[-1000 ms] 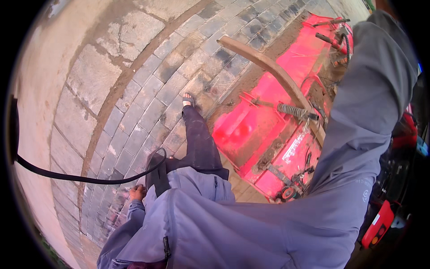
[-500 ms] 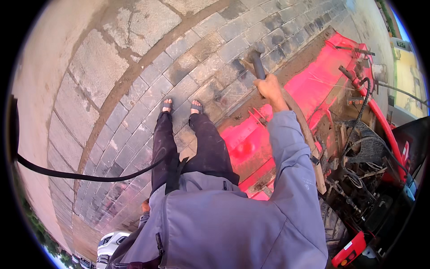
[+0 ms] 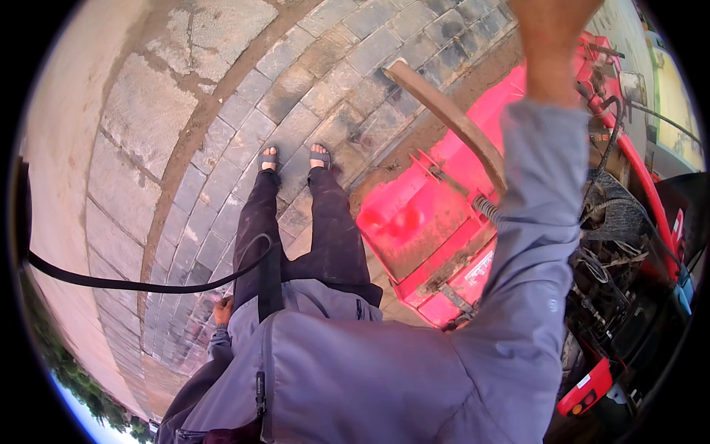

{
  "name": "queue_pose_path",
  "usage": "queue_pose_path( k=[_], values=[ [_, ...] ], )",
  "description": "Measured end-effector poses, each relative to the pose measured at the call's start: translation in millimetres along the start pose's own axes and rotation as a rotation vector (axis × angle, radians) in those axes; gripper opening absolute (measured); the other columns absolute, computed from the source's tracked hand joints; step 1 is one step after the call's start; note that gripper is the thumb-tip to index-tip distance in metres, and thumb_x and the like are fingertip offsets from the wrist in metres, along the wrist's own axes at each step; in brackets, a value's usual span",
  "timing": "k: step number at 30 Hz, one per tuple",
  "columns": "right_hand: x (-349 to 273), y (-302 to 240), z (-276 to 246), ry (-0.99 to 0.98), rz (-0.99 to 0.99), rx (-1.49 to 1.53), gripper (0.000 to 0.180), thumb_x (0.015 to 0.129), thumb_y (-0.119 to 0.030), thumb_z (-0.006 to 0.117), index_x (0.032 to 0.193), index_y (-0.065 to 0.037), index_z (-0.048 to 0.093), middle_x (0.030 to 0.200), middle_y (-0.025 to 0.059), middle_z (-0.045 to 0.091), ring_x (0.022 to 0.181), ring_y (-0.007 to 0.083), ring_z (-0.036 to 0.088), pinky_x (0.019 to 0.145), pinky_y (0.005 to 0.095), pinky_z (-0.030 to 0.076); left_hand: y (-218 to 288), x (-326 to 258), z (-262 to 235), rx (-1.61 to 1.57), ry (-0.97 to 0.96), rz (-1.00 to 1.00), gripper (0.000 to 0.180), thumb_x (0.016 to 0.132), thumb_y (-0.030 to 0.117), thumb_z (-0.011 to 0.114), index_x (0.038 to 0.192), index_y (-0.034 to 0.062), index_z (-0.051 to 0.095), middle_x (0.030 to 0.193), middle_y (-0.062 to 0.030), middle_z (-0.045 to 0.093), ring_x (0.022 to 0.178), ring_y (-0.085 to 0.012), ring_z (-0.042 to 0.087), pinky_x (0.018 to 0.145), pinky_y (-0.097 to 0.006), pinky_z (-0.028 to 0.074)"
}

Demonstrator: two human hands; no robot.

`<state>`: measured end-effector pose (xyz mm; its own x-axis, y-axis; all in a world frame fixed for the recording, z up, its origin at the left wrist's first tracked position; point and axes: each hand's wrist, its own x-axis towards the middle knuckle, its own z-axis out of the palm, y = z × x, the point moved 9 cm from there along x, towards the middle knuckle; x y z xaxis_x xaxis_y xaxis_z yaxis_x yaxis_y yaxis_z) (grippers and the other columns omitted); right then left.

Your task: The person repairs a red farm machine by hammering a metal part and using a wrench to tighten or loosen bolts.

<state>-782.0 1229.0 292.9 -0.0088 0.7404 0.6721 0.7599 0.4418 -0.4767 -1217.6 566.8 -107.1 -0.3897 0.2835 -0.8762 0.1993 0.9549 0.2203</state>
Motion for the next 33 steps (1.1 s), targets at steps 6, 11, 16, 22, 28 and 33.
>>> queue_pose_path(
  k=[6, 11, 16, 22, 28, 33],
  values=[
    [-372.0, 273.1, -13.4, -0.854, 1.155, -0.417, 0.017, 0.075, -0.01, 0.06, 0.081, 0.004, 0.054, 0.061, 0.0182, 0.058, 0.05, 0.0285, 0.059, 0.045, 0.0396, 0.047, -14.2, 5.0, -13.0, 0.104, -0.093, 0.125, 0.034, 0.078, 0.025, 0.066, 0.097, -0.003, 0.067, 0.085, -0.0137, 0.07, 0.08, -0.0201, 0.066, 0.073, -0.03, 0.05],
    [-396.3, 205.8, -45.0, -0.249, 1.522, 0.236, 0.01, 0.079, -0.007, 0.058, 0.08, 0.002, 0.054, 0.053, 0.0047, 0.049, 0.037, 0.0152, 0.046, 0.035, 0.0313, 0.041, 3.5, 35.5, -36.6, 0.253, -0.114, 0.113, 0.031, 0.08, 0.023, 0.062, 0.1, -0.0013, 0.068, 0.089, -0.014, 0.07, 0.084, -0.0192, 0.065, 0.077, -0.03, 0.05],
    [-456.1, 81.8, -62.5, 0.082, 1.699, 0.716, 0.015, 0.079, -0.01, 0.063, 0.08, 0.0, 0.053, 0.059, 0.0064, 0.051, 0.046, 0.0164, 0.053, 0.04, 0.031, 0.044, 83.7, 66.7, -55.3, 0.264, -0.153, 0.274, 0.031, 0.08, 0.021, 0.06, 0.099, -0.0023, 0.068, 0.09, -0.0145, 0.07, 0.084, -0.0205, 0.065, 0.077, -0.03, 0.049],
    [-590.2, 78.8, -21.1, 0.334, 2.196, 0.93, 0.012, 0.082, -0.011, 0.06, 0.088, -0.004, 0.052, 0.062, 0.0028, 0.049, 0.048, 0.013, 0.047, 0.042, 0.0287, 0.041, 209.1, 81.6, -72.3, -0.027, -0.132, 0.068, 0.027, 0.083, 0.013, 0.057, 0.103, -0.0054, 0.057, 0.081, -0.0136, 0.065, 0.055, -0.0154, 0.058, 0.046, -0.026, 0.045],
    [-646.0, 135.3, 1.8, 0.705, 2.28, 1.317, 0.01, 0.084, -0.01, 0.057, 0.091, -0.012, 0.051, 0.058, -0.0013, 0.043, 0.047, 0.0095, 0.042, 0.041, 0.0235, 0.036, 248.3, 62.6, -104.9, 0.167, -0.062, 0.017, 0.029, 0.085, 0.013, 0.055, 0.107, -0.0048, 0.055, 0.081, -0.0162, 0.064, 0.062, -0.0209, 0.062, 0.051, -0.03, 0.05],
    [-569.8, 258.4, -14.3, 0.611, 1.887, 1.53, 0.012, 0.079, -0.007, 0.059, 0.083, -0.008, 0.048, 0.058, -0.0012, 0.043, 0.045, 0.0083, 0.041, 0.04, 0.024, 0.035, 340.8, 35.0, -36.3, 0.657, -0.161, 0.347, 0.022, 0.081, 0.015, 0.06, 0.091, -0.0045, 0.062, 0.079, -0.0116, 0.065, 0.058, -0.0163, 0.061, 0.052, -0.026, 0.049]
  ],
)
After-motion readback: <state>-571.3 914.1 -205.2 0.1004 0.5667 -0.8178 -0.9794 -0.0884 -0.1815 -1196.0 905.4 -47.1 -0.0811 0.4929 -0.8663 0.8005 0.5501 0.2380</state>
